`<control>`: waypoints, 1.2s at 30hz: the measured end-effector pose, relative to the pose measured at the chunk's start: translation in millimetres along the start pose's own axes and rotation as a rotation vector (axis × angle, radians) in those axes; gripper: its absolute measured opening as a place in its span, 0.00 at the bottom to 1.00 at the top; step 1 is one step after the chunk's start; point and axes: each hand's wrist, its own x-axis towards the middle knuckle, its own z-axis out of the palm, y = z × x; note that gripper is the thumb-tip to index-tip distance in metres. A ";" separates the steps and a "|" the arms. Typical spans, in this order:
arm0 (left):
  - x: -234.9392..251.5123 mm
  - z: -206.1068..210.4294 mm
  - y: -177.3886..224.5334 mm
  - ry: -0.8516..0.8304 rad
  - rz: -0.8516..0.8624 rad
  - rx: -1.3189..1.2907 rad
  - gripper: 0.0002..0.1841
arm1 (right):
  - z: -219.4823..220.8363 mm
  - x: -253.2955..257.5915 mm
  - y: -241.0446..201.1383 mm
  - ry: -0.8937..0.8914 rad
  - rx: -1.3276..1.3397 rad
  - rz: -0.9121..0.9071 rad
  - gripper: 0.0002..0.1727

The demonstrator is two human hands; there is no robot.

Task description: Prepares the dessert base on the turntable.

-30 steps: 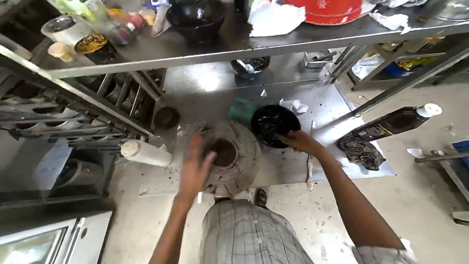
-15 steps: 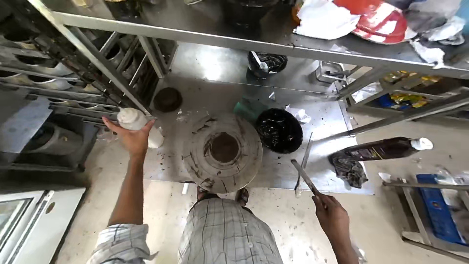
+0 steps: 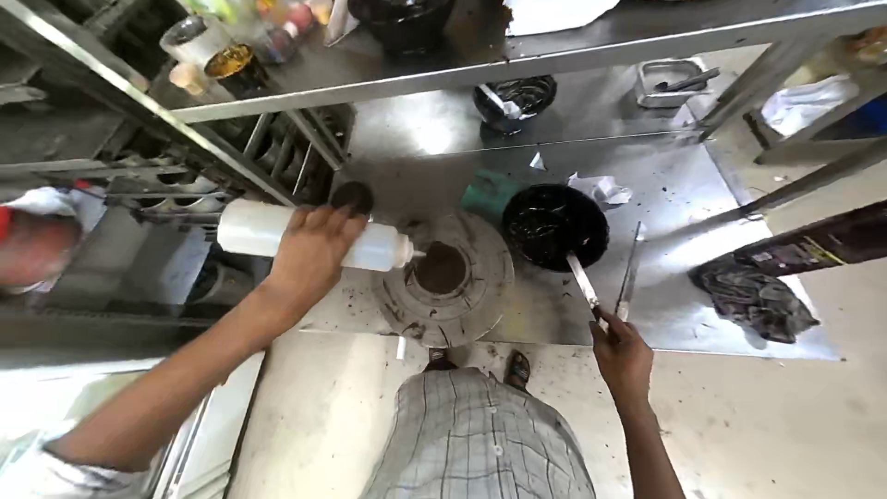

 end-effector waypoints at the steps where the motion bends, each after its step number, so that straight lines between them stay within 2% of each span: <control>1: 0.1 -7.8 5.7 -0.040 0.051 0.086 0.33 | 1.2 0.8 1.8 -0.005 0.008 -0.011 0.17; 3: 6.4 -10.5 13.4 -0.110 0.095 0.171 0.31 | 2.8 0.4 6.5 -0.020 0.017 -0.026 0.16; 9: 45.0 -0.4 31.9 -0.179 0.107 0.213 0.28 | -0.3 6.6 6.8 -0.028 0.009 -0.028 0.17; 13: 35.6 0.9 50.9 -0.232 0.156 0.248 0.26 | -7.0 6.9 -2.5 -0.067 -0.014 -0.015 0.17; 16: 32.8 1.6 53.6 -0.274 0.102 0.262 0.28 | -8.4 5.6 -1.4 -0.059 -0.030 -0.006 0.16; 21: 54.6 10.9 45.3 -0.209 -0.019 0.198 0.28 | -9.5 1.6 -5.6 -0.056 -0.050 0.023 0.17; 25: 37.0 8.5 50.7 -0.192 0.008 0.136 0.26 | -10.9 -2.2 -5.1 -0.048 -0.097 0.008 0.17; 27: 24.7 9.2 42.7 -0.224 -0.037 0.089 0.27 | -9.8 -2.8 -4.1 -0.040 -0.101 0.004 0.17; 30: 11.2 29.7 15.9 -0.205 -0.192 -0.092 0.31 | -9.5 -5.4 -5.9 -0.061 -0.031 0.027 0.17; 32: 0.6 64.0 -8.6 -0.150 -0.334 -0.370 0.38 | -17.1 3.9 -11.2 -0.138 0.063 0.057 0.18; 34: -13.9 108.8 -28.8 0.018 -0.504 -0.719 0.44 | -33.0 28.0 -24.3 -0.209 0.109 0.053 0.20; 36: -22.6 151.4 -31.7 0.286 -0.721 -0.986 0.50 | -54.5 64.0 -45.1 -0.200 -0.041 0.008 0.20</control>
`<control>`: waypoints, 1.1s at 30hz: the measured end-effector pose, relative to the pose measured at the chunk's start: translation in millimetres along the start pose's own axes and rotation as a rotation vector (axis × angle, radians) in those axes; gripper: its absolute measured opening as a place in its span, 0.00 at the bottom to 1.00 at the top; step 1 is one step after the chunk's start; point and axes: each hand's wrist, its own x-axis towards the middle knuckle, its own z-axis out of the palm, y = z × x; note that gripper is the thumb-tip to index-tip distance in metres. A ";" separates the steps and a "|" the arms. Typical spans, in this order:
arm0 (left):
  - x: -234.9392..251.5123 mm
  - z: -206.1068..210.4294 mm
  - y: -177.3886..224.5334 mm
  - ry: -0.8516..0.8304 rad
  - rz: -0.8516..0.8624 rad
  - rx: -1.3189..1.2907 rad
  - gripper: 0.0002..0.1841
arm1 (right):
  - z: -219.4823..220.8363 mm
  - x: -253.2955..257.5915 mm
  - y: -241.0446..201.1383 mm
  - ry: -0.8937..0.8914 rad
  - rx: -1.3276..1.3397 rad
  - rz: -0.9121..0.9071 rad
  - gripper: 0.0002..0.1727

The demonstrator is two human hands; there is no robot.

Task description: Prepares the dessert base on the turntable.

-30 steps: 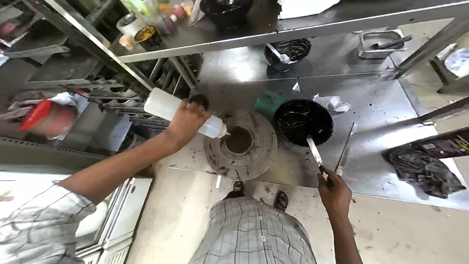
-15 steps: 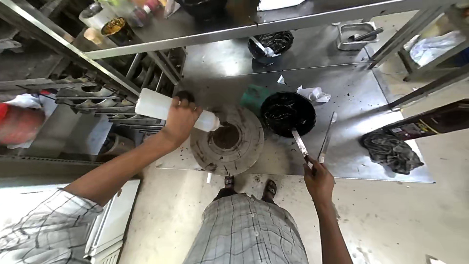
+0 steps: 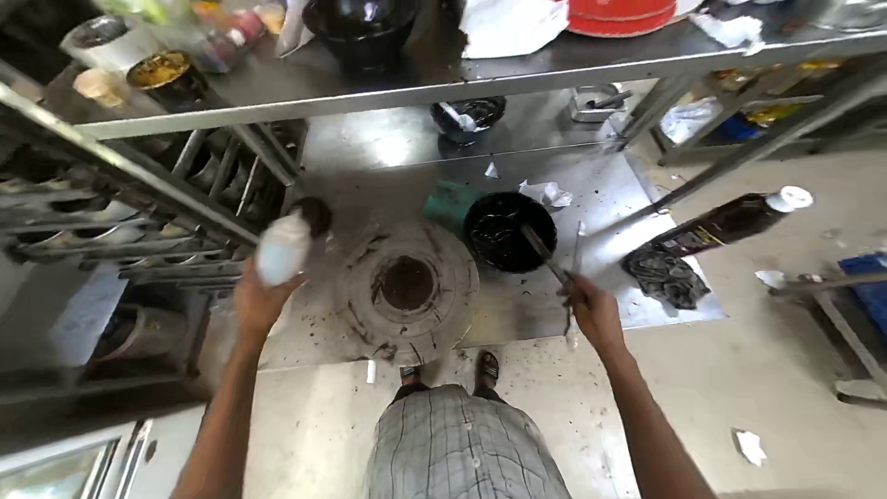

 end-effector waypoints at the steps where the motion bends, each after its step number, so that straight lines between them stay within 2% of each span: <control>1: -2.0 13.0 -17.9 0.121 -0.049 -0.165 0.54 | -14.4 20.0 -11.3 0.018 -0.146 0.019 0.18; 3: -9.9 44.2 -53.4 0.340 -0.103 -0.448 0.60 | -35.1 62.3 -35.8 0.004 -0.460 0.085 0.13; 4: -14.6 60.8 -72.3 0.428 -0.126 -0.525 0.61 | -39.2 82.7 -46.8 -0.070 -0.585 0.153 0.15; 6: -23.8 84.4 -94.9 0.518 -0.159 -0.574 0.62 | -32.4 115.2 -69.3 -0.257 -0.705 0.242 0.22; 7: -26.4 88.8 -98.5 0.505 -0.170 -0.566 0.62 | -21.4 126.8 -76.5 -0.338 -0.715 0.233 0.24; 9: -31.8 89.8 -97.6 0.415 -0.172 -0.548 0.59 | 5.6 142.9 -77.0 -0.439 -0.639 0.167 0.24; 11: -41.9 85.1 -93.7 0.309 -0.226 -0.548 0.59 | 24.6 151.2 -63.5 -0.473 -0.413 0.141 0.25; 13: -57.2 79.1 -89.1 0.244 -0.366 -0.530 0.64 | 28.9 150.4 -57.4 -0.476 -0.184 0.177 0.27; 15: -77.5 72.9 -76.2 0.215 -0.574 -0.524 0.64 | 27.6 139.4 -54.9 -0.466 -0.003 0.234 0.22; 17: -96.7 70.4 -58.4 0.166 -0.658 -0.551 0.55 | 25.0 123.9 -51.7 -0.441 0.118 0.257 0.19; 20: -98.9 67.9 -41.6 -0.065 -0.584 -0.648 0.31 | 26.1 115.3 -27.0 -0.409 0.255 0.256 0.18; 23: -68.9 68.3 -30.8 -0.209 -0.515 -0.758 0.30 | 12.9 106.2 -18.1 -0.376 0.292 0.193 0.17; 26: -44.6 69.9 -23.0 -0.256 -0.541 -0.844 0.21 | -14.9 83.2 -42.3 -0.399 0.301 0.092 0.17; 28: -43.9 67.1 -20.7 -0.279 -0.473 -0.828 0.16 | -22.8 59.2 -66.3 -0.460 0.332 0.006 0.17; 31: -47.3 68.1 -10.3 -0.254 -0.467 -0.766 0.13 | -4.7 10.8 -100.6 -0.535 0.327 -0.075 0.15; 33: -47.3 68.1 -6.3 -0.252 -0.462 -0.725 0.11 | 25.0 -23.8 -123.5 -0.496 0.226 -0.128 0.16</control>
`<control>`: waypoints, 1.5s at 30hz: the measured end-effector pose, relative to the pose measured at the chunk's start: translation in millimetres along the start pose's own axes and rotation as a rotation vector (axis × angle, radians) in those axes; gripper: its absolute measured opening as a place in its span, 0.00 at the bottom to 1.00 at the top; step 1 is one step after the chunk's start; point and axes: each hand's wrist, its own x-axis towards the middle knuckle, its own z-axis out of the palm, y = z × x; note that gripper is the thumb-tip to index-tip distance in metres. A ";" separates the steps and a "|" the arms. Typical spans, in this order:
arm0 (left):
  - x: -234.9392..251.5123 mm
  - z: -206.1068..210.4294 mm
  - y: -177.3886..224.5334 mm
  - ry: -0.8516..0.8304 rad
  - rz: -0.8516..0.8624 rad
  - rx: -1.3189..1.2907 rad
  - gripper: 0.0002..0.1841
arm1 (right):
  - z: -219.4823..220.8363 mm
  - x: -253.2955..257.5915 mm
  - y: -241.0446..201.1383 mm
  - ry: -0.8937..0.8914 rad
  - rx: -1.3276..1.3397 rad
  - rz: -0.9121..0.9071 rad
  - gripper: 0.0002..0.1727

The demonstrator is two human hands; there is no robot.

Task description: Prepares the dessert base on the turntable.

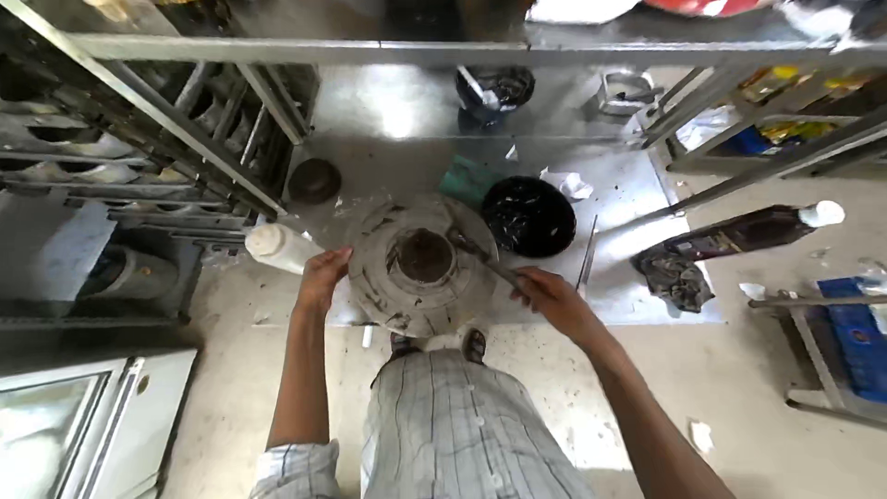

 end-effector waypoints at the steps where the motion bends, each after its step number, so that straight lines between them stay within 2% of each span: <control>1: -6.4 0.1 -2.5 0.001 0.019 0.028 0.11 | 24.7 -5.8 -4.7 0.045 -0.086 -0.028 0.18; 3: -29.9 1.3 -15.9 0.048 0.059 0.043 0.11 | 67.0 -11.7 -6.0 0.191 -0.311 -0.117 0.20; 5: -61.3 5.0 -33.2 0.083 0.046 0.005 0.13 | 84.3 -5.6 -1.8 0.330 -0.494 -0.163 0.22; 6: -82.4 6.7 -43.8 0.056 0.012 0.002 0.13 | 86.0 -5.0 -0.8 0.357 -0.498 -0.157 0.22; 7: -99.8 8.2 -55.4 -0.008 -0.029 -0.011 0.12 | 86.0 -5.5 -0.8 0.349 -0.450 -0.138 0.21; 9: -123.9 12.0 -72.2 -0.258 -0.124 -0.056 0.11 | 86.6 -7.9 -0.5 0.294 -0.378 -0.139 0.19; 11: -129.6 15.6 -78.2 -0.422 -0.198 -0.125 0.14 | 85.5 -5.8 3.2 0.306 -0.461 -0.215 0.19; 16: -99.6 8.9 -42.3 -0.093 -0.204 -0.287 0.32 | 72.8 0.2 -1.9 0.249 -0.364 -0.192 0.15; 18: -80.1 4.0 -26.7 -0.018 -0.218 -0.347 0.33 | 72.3 2.0 4.5 0.298 -0.452 -0.253 0.16; 21: -60.3 -0.7 -12.5 0.033 -0.262 -0.310 0.32 | 66.5 -0.5 7.6 0.265 -0.325 -0.209 0.15; 23: -55.5 -3.5 -4.8 0.039 -0.284 -0.242 0.31 | 68.4 -5.7 9.8 0.250 -0.334 -0.227 0.16; 25: -54.8 -5.4 0.1 0.017 -0.306 -0.194 0.32 | 66.1 -5.4 13.9 0.318 -0.435 -0.272 0.17; 29: -51.1 -6.5 10.5 0.003 -0.322 -0.139 0.31 | 64.5 -9.5 11.5 0.258 -0.318 -0.206 0.16; 31: -44.6 -8.8 15.9 -0.019 -0.310 -0.098 0.32 | 66.2 -6.5 13.7 0.298 -0.394 -0.234 0.17; 35: -35.6 -6.3 24.7 -0.023 -0.322 -0.036 0.32 | 70.0 -6.5 7.0 0.290 -0.329 -0.182 0.16; 38: -26.5 -6.6 32.9 -0.052 -0.342 0.025 0.33 | 76.4 -2.8 7.5 0.358 -0.379 -0.198 0.17; 41: -14.8 -9.2 43.4 -0.081 -0.348 0.071 0.34 | 88.3 -3.2 7.8 0.262 -0.207 -0.155 0.16; 43: -3.7 -8.9 48.8 -0.105 -0.348 0.097 0.35 | 85.7 -2.7 5.2 0.158 0.038 -0.090 0.13; 45: 7.4 -3.6 54.5 -0.127 -0.321 0.136 0.35 | 67.1 5.1 6.5 0.197 0.269 -0.016 0.13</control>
